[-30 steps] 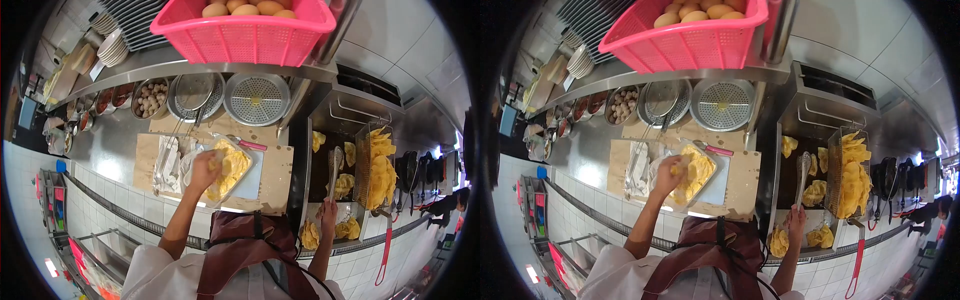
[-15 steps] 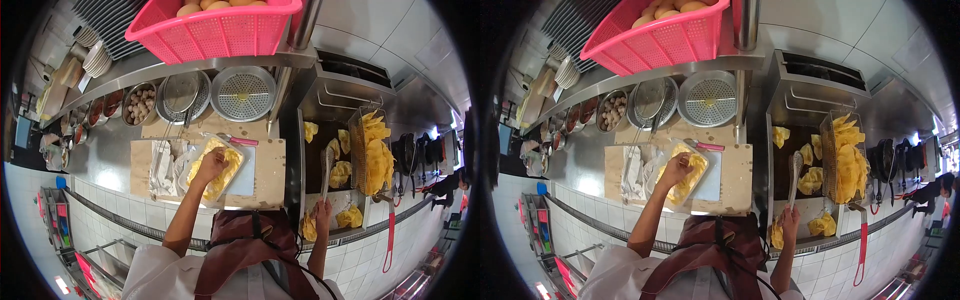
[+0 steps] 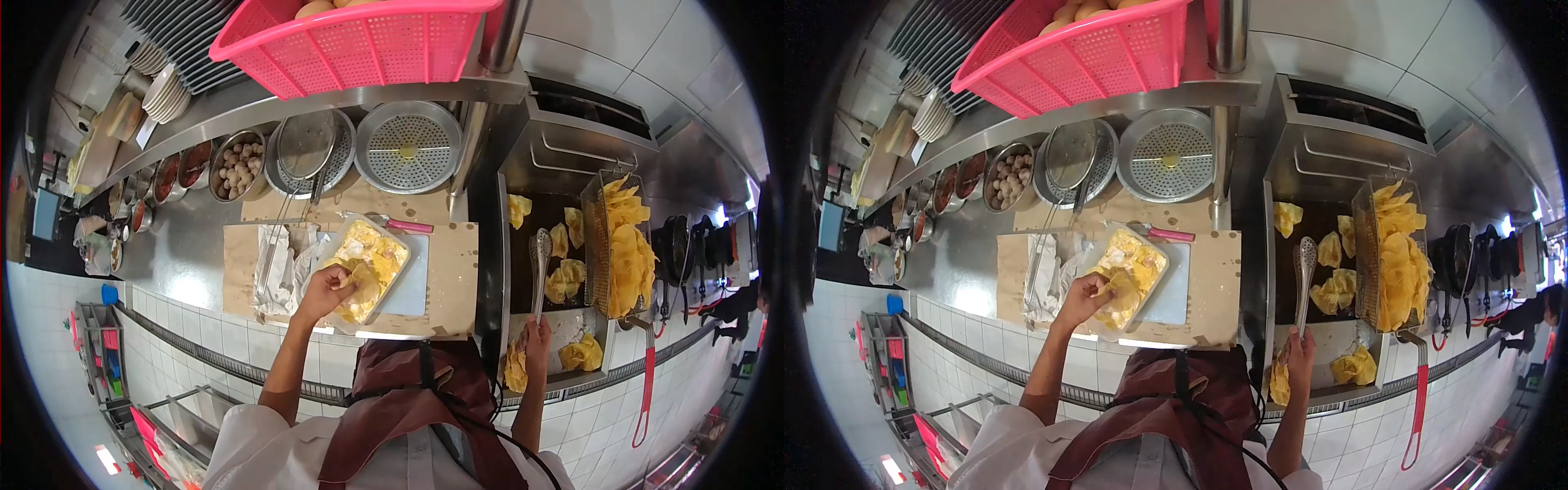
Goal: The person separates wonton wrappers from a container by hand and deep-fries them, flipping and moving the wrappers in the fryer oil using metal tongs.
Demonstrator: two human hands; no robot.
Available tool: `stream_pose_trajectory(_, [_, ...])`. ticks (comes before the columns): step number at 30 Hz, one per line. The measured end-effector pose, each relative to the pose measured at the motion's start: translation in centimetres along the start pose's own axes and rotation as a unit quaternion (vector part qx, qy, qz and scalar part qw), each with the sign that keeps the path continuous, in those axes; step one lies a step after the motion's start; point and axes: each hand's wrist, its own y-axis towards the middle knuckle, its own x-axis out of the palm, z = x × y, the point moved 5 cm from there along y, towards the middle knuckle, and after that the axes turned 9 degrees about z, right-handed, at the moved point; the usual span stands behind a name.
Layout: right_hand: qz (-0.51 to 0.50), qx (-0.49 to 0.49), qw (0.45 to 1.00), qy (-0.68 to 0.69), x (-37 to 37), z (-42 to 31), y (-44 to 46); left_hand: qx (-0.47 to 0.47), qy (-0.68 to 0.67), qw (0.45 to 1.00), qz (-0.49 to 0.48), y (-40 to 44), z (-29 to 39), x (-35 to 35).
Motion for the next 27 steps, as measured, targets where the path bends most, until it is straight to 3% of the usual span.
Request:
stream_pose_trajectory(2, [0.007, 0.008, 1.0, 0.008, 0.3, -0.2, 0.0, -0.118, -0.265, 0.956, 0.046, -0.3, -1.6, 0.2])
stream_pose_trajectory(3, [0.007, 0.008, 1.0, 0.008, 0.3, -0.1, 0.1, -0.119, -0.265, 0.956, 0.047, -0.5, -1.7, 0.0])
stream_pose_trajectory(5, [0.003, 0.011, 1.0, 0.006, 0.4, -0.2, 0.2, -0.266, -0.39, 0.879, 0.063, -1.1, -2.4, -0.2])
stream_pose_trajectory(6, [0.004, 0.01, 1.0, 0.006, 0.5, -0.3, 0.2, -0.267, -0.406, 0.872, 0.062, -1.3, -1.7, -0.5])
stream_pose_trajectory(12, [0.017, 0.003, 1.0, 0.008, -0.1, 0.1, 0.1, -0.212, -0.234, 0.948, 0.031, -1.0, -1.1, 0.5])
stream_pose_trajectory(15, [0.025, 0.012, 0.999, 0.015, -0.5, 0.4, 0.0, -0.205, -0.207, 0.955, 0.061, -0.9, -0.7, 0.7])
stream_pose_trajectory(25, [0.022, 0.006, 0.999, 0.036, -1.3, 1.0, 0.4, -0.177, -0.256, 0.942, 0.122, -0.8, -3.4, 0.9])
stream_pose_trajectory(27, [0.019, 0.002, 0.999, 0.043, -1.2, 1.0, 0.5, -0.274, -0.304, 0.897, 0.166, -1.3, -4.6, 0.8])
